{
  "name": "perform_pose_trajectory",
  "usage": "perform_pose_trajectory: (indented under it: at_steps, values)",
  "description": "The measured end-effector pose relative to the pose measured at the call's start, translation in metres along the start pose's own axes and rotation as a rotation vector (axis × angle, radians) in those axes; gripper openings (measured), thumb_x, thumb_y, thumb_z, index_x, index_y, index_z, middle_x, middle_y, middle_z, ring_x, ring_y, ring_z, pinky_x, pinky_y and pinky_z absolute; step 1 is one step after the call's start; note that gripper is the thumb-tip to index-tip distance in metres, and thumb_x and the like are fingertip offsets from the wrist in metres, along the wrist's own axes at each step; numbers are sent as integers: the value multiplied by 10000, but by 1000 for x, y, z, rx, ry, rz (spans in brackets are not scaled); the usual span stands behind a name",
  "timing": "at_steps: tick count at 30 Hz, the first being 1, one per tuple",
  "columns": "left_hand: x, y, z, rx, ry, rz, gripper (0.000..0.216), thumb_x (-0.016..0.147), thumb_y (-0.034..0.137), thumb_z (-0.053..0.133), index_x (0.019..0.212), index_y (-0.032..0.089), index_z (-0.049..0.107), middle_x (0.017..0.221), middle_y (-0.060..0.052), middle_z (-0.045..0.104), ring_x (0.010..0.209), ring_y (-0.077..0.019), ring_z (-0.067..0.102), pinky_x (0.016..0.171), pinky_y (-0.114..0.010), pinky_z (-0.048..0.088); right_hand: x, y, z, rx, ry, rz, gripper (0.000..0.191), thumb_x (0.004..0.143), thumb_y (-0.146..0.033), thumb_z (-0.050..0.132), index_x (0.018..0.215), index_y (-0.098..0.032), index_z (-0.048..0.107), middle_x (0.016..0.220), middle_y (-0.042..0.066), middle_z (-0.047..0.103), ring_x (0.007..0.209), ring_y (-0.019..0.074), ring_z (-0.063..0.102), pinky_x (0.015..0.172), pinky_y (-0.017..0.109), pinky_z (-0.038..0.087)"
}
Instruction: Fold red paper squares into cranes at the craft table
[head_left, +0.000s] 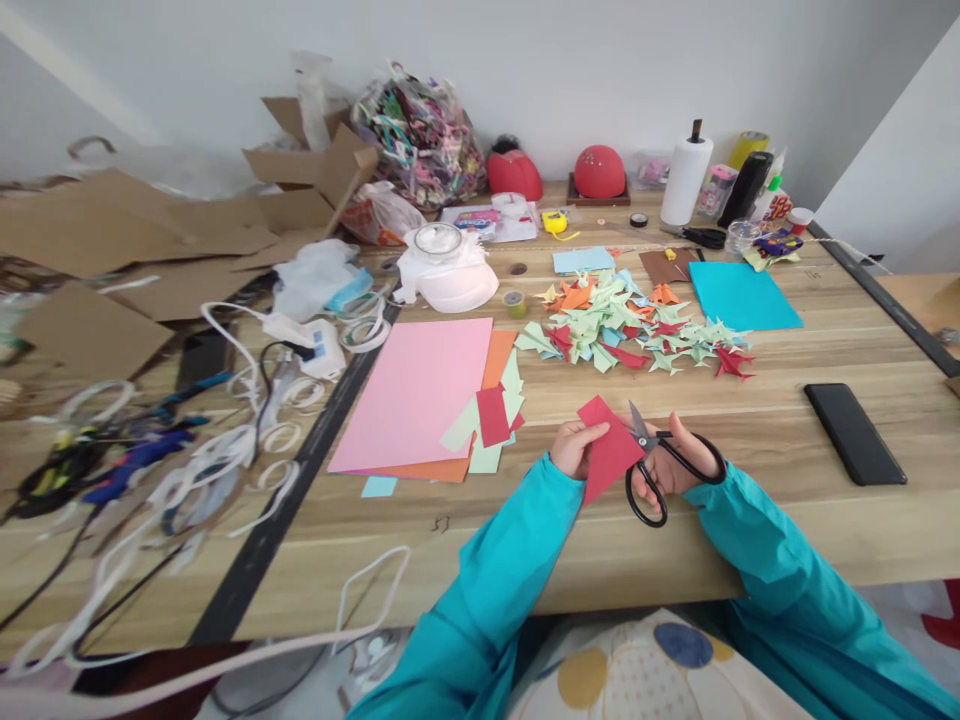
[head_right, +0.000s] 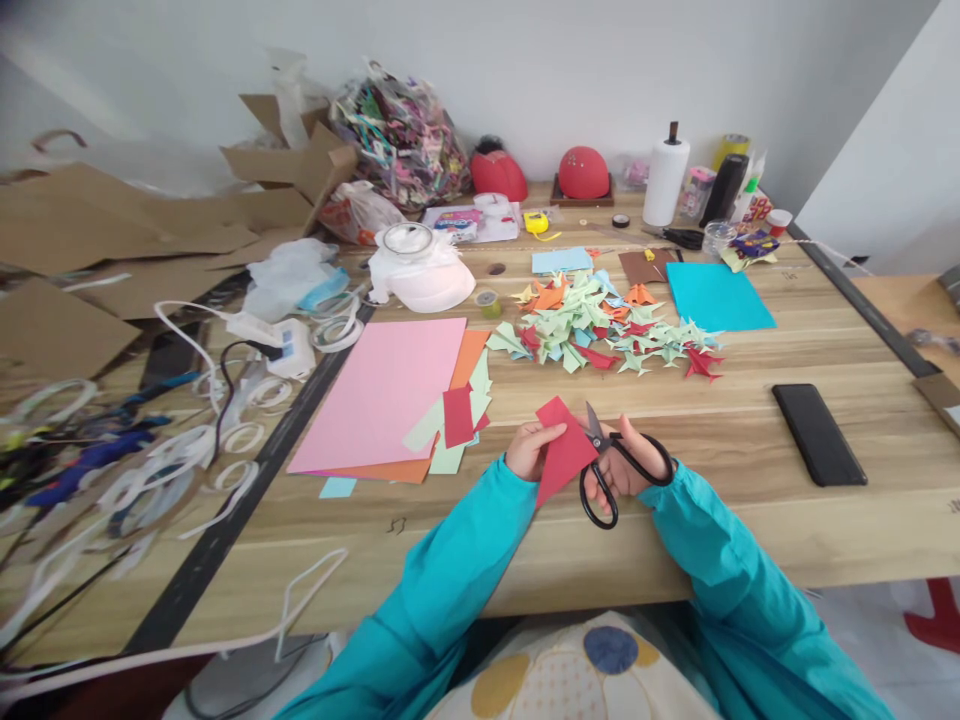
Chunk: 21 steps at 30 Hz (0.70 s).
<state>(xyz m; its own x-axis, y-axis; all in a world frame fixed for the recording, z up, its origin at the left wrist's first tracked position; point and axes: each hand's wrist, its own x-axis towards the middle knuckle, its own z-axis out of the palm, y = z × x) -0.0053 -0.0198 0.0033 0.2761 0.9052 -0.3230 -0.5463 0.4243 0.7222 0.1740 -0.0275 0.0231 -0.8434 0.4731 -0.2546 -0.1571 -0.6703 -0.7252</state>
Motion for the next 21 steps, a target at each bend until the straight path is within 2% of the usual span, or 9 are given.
perform_pose_trajectory:
  at_steps: [5,9,16,21]
  values:
    - [1,-1,1,-23,107,-14,275,530,248,770,723,69,689,671,-92,690,598,-182,628,621,-286,469,1,-1,1,23,16,-22,869,728,-717,-94,1368,-171,123,677,90,628,519,202,592,469,305,444]
    - [-1,1,3,-35,109,-15,268,520,247,774,701,72,681,660,-87,684,593,-181,621,623,-290,463,0,-1,1,26,32,-23,889,723,-726,-83,1359,-156,166,666,88,626,496,199,587,461,317,456]
    - [-1,2,2,-40,119,-26,251,506,248,776,659,75,677,632,-81,682,565,-173,616,558,-262,454,0,-3,3,18,31,-44,840,743,-701,-98,1374,-179,87,655,77,638,470,187,587,431,286,442]
    - [-3,5,2,-29,107,-13,215,519,242,766,652,93,685,630,-70,685,561,-169,613,569,-269,463,-1,-3,4,-14,43,-45,844,734,-717,-86,1382,-194,50,655,63,639,456,175,579,419,265,424]
